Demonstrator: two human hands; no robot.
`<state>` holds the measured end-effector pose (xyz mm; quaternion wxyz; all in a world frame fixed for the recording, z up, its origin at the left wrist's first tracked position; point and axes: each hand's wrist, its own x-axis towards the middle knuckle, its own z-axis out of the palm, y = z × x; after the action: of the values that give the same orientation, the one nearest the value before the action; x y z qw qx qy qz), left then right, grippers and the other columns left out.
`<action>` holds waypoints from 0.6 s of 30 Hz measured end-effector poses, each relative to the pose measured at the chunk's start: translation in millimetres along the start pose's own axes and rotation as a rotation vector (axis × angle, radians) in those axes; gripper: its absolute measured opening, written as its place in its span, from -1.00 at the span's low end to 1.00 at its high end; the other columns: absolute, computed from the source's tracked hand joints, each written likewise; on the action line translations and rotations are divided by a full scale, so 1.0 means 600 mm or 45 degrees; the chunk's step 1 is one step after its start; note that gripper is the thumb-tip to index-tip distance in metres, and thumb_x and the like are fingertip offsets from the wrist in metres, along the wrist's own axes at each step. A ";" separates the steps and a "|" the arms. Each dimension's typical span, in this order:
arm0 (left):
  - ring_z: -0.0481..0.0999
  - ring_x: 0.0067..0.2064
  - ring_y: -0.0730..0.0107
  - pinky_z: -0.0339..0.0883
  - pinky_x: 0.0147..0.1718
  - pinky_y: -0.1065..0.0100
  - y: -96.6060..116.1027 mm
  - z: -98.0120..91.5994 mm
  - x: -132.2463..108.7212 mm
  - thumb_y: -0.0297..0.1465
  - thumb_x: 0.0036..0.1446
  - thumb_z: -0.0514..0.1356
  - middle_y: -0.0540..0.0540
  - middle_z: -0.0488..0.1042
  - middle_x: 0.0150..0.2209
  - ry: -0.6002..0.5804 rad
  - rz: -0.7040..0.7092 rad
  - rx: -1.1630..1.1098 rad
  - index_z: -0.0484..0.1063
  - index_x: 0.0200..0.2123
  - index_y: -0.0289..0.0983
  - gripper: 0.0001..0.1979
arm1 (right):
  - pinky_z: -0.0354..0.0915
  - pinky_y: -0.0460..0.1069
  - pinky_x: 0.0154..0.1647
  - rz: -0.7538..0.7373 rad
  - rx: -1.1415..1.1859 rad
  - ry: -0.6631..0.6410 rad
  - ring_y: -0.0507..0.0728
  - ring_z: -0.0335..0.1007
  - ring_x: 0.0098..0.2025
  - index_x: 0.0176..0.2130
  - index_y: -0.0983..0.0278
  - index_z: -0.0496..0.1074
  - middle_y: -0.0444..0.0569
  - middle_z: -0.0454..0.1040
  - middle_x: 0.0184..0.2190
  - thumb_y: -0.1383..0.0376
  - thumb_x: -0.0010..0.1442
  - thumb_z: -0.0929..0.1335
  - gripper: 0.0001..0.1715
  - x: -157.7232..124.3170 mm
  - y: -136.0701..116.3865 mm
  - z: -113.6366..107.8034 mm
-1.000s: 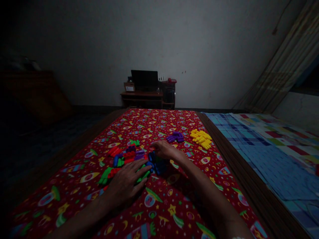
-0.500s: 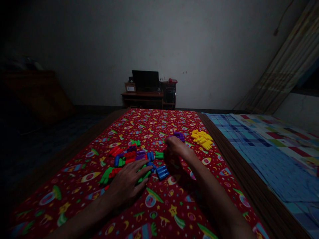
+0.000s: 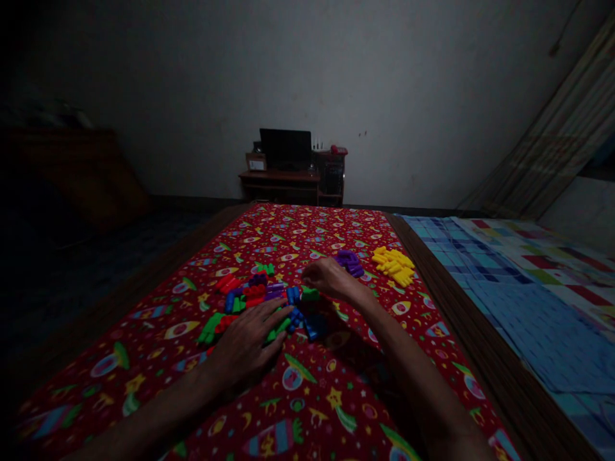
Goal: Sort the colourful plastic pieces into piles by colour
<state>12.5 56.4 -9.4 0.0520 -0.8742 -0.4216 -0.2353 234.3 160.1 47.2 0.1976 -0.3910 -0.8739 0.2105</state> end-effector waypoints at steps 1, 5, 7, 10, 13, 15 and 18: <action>0.43 0.08 0.13 0.35 0.03 0.11 -0.001 0.001 0.000 -0.36 0.21 0.08 -0.20 0.42 0.09 0.027 -0.031 -0.005 0.33 0.12 -0.22 -0.60 | 0.16 -0.15 -0.44 -0.049 0.021 -0.095 0.02 0.41 -0.43 -0.27 0.34 0.56 -0.06 0.56 -0.44 0.42 0.12 0.31 -0.77 0.002 -0.014 0.012; 0.45 0.00 0.13 0.39 -0.05 0.13 -0.010 -0.003 0.003 -0.41 0.19 0.08 -0.22 0.44 -0.03 0.092 -0.125 0.011 0.38 0.03 -0.26 -0.66 | 0.07 -0.15 -0.48 -0.134 -0.062 -0.211 -0.01 0.33 -0.47 -0.36 0.35 0.55 -0.08 0.51 -0.50 0.47 0.09 0.32 -0.81 0.005 -0.039 0.045; 0.45 -0.01 0.15 0.39 -0.08 0.14 -0.018 -0.014 0.008 -0.42 0.20 0.07 -0.20 0.43 -0.05 0.102 -0.141 0.027 0.41 0.00 -0.23 -0.69 | 0.04 -0.15 -0.50 -0.137 -0.071 -0.281 -0.01 0.29 -0.49 -0.34 0.33 0.53 -0.09 0.49 -0.50 0.40 0.12 0.36 -0.88 0.004 -0.039 0.050; 0.41 0.05 0.13 0.31 0.01 0.07 -0.042 -0.034 0.017 -0.33 0.23 0.08 -0.18 0.43 0.00 0.103 -0.141 0.072 0.44 -0.03 -0.18 -0.73 | 0.02 -0.15 -0.51 -0.150 -0.073 -0.362 -0.02 0.25 -0.51 -0.27 0.30 0.51 -0.11 0.45 -0.50 0.25 0.14 0.40 -0.83 0.002 -0.038 0.053; 0.37 0.11 0.12 0.19 0.13 -0.02 -0.090 -0.044 0.021 -0.20 0.25 0.06 -0.16 0.43 0.06 0.098 -0.195 0.080 0.47 -0.04 -0.16 -0.68 | 0.09 -0.11 -0.44 -0.136 -0.173 -0.107 0.02 0.28 -0.46 -0.26 0.33 0.50 -0.05 0.46 -0.47 0.29 0.21 0.33 -0.83 0.000 -0.038 0.071; 0.34 0.15 0.11 0.14 0.17 -0.06 -0.133 -0.038 0.018 -0.16 0.29 -0.03 -0.18 0.43 0.08 0.112 -0.286 0.057 0.44 0.02 -0.17 -0.60 | 0.20 -0.07 -0.28 -0.175 -0.228 0.104 0.09 0.36 -0.30 -0.12 0.35 0.47 0.07 0.50 -0.30 0.36 0.23 0.29 -0.76 0.004 -0.036 0.091; 0.21 0.26 0.01 0.04 0.18 -0.23 -0.196 -0.015 0.003 -0.11 0.32 -0.17 -0.21 0.38 0.16 0.110 -0.461 0.037 0.36 0.13 -0.18 -0.48 | 0.22 0.06 0.03 -0.328 -0.204 0.155 0.19 0.32 0.04 0.14 0.36 0.31 0.21 0.41 0.03 0.38 0.26 0.24 -0.53 0.016 -0.030 0.116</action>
<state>-79.4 129.8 -13.2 0.0397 -0.7723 -0.5726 -0.2721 181.9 141.6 0.5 0.2438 -0.3021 -0.9173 0.0890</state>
